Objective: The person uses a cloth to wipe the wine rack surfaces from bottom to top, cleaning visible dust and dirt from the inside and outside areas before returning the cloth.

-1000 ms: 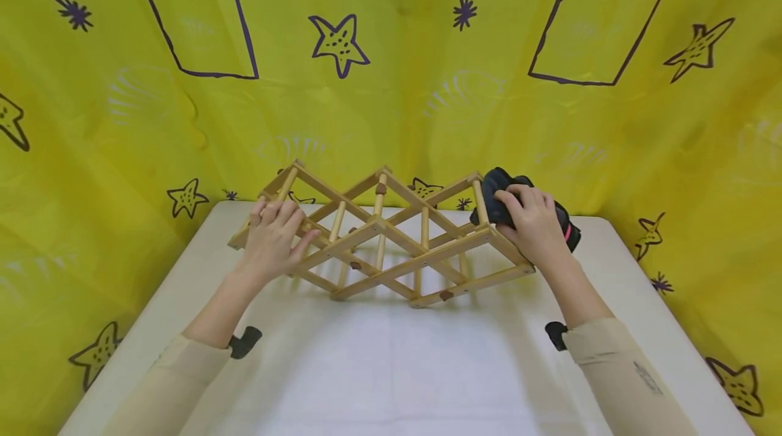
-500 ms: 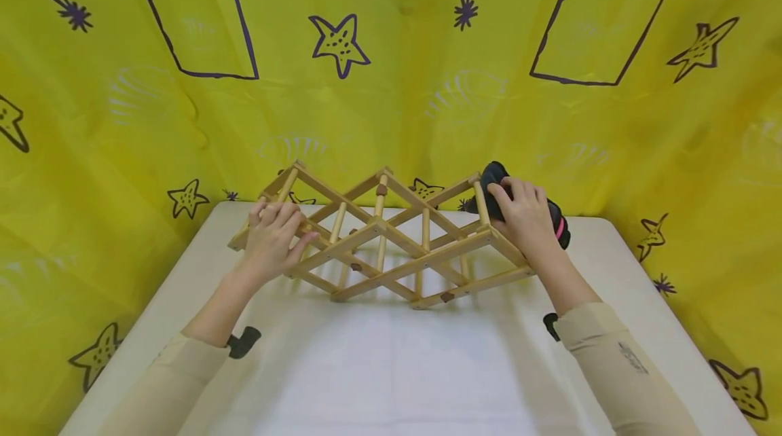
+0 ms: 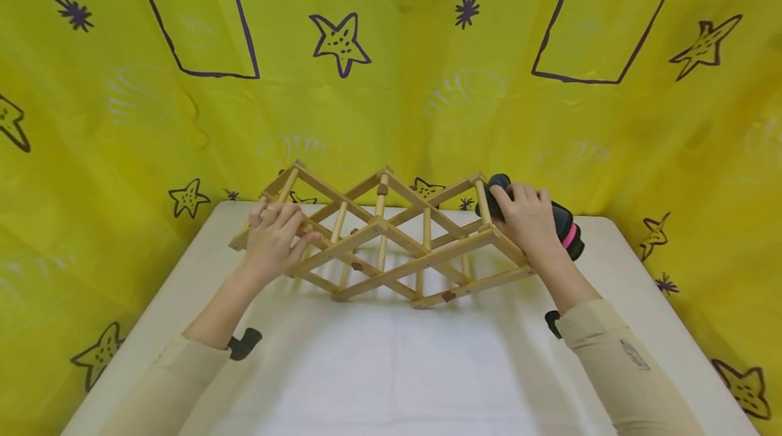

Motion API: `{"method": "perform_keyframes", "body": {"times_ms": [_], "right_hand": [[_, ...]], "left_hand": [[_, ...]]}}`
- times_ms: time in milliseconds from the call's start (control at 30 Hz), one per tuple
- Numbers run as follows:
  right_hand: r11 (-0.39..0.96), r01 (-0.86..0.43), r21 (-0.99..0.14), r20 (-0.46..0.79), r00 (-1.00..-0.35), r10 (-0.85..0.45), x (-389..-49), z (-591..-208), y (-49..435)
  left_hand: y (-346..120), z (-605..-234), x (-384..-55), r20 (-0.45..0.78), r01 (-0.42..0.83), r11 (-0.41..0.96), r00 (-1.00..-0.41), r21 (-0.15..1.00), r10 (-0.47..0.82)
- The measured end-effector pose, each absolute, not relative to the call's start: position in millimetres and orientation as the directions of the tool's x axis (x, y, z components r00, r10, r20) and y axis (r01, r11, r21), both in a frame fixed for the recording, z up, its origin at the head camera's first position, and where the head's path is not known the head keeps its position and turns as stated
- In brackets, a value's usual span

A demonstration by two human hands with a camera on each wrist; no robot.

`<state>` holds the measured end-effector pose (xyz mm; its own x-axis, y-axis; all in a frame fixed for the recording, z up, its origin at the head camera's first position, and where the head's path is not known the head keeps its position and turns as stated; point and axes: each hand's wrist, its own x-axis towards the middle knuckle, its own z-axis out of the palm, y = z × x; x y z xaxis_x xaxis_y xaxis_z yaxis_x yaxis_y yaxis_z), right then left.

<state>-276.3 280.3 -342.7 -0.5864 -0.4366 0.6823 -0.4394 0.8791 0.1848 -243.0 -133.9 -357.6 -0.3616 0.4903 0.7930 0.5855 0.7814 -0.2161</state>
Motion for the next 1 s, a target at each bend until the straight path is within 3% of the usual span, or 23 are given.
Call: {"method": "perform_keyframes", "body": {"times_ms": [133, 233, 333, 500, 600, 700, 900, 1000], "right_hand": [[0.921, -0.359, 0.150, 0.651, -0.665, -0.365, -271, -344, 282], [0.925, -0.346, 0.157, 0.659, -0.660, -0.359, -271, -345, 283], [0.897, -0.390, 0.207, 0.716, -0.564, -0.410, -274, -347, 284], [0.822, -0.475, 0.314, 0.807, -0.323, -0.495, -283, -346, 280], [0.803, -0.491, 0.338, 0.821, -0.264, -0.507, -287, -345, 278], [0.810, -0.485, 0.331, 0.799, -0.312, -0.514, -286, -344, 278], [0.866, -0.424, 0.265, 0.729, -0.499, -0.468, -277, -345, 282], [0.875, -0.407, 0.263, 0.722, -0.518, -0.458, -275, -345, 282]], "left_hand": [[-134, -358, -242, 0.789, 0.592, 0.779, -0.370, -0.207, 0.491], [-134, -358, -242, 0.788, 0.596, 0.778, -0.374, -0.200, 0.489], [-134, -359, -243, 0.790, 0.596, 0.778, -0.371, -0.200, 0.488], [-135, -359, -244, 0.796, 0.589, 0.782, -0.367, -0.201, 0.481], [-135, -358, -243, 0.794, 0.585, 0.787, -0.376, -0.197, 0.478], [-136, -358, -243, 0.795, 0.589, 0.785, -0.375, -0.192, 0.476], [-136, -360, -244, 0.808, 0.606, 0.774, -0.355, -0.185, 0.471], [-135, -360, -245, 0.811, 0.612, 0.769, -0.348, -0.184, 0.470]]}}
